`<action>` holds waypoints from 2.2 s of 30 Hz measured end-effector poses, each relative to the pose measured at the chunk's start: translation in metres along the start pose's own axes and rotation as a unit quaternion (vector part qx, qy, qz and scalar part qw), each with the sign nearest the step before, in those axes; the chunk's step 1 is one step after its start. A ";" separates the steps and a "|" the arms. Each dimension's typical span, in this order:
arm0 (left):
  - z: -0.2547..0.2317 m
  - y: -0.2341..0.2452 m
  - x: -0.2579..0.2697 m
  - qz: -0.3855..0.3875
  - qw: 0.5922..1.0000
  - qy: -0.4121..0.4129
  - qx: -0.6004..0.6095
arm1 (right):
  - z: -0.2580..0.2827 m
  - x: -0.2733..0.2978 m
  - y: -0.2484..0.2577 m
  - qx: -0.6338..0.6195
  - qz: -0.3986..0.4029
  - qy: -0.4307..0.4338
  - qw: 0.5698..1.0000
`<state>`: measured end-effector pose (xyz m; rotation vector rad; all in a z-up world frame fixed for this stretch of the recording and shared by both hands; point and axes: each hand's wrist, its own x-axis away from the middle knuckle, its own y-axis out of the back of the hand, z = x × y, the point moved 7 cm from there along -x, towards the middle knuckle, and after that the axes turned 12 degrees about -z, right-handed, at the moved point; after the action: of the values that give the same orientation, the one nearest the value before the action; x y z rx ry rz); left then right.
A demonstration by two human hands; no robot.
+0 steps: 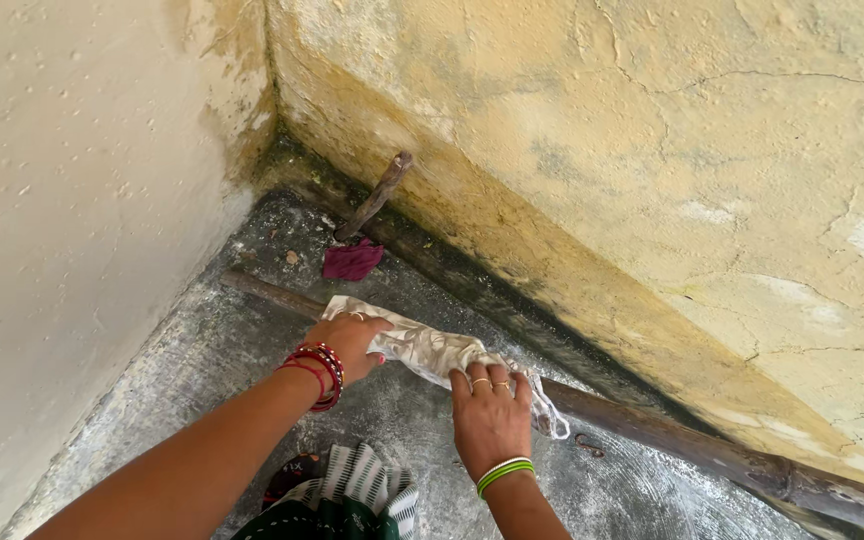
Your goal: The person picks up various garments from a pile on a small shrine platform, unfolds them, and hangs them one by one on a horizontal bamboo rod against a wall. The items include a white cloth, a grey t-shirt, denim shorts, a purple top, a dark blue t-shirt, and a yellow cloth.
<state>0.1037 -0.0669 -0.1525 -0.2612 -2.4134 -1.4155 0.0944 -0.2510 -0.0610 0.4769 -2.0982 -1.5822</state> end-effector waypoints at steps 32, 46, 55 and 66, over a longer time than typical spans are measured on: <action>-0.372 0.158 0.106 -0.150 0.888 -0.433 0.045 | -0.185 0.190 0.195 -0.034 -0.349 -0.259 0.900; -0.689 0.046 0.243 -0.072 0.720 -0.690 0.021 | -0.331 0.485 0.175 0.077 -0.428 -0.451 0.779; -0.813 -0.085 0.323 -0.044 0.696 -0.715 -0.039 | -0.373 0.664 0.120 0.091 -0.369 -0.610 0.695; -0.969 -0.240 0.371 -0.001 0.649 -0.759 -0.048 | -0.478 0.809 0.033 -0.002 -0.237 -0.739 0.630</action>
<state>-0.1351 -1.0323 0.2284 -2.2611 -3.3157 -1.4975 -0.3122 -1.0559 0.2055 -0.7032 -3.1701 -2.8440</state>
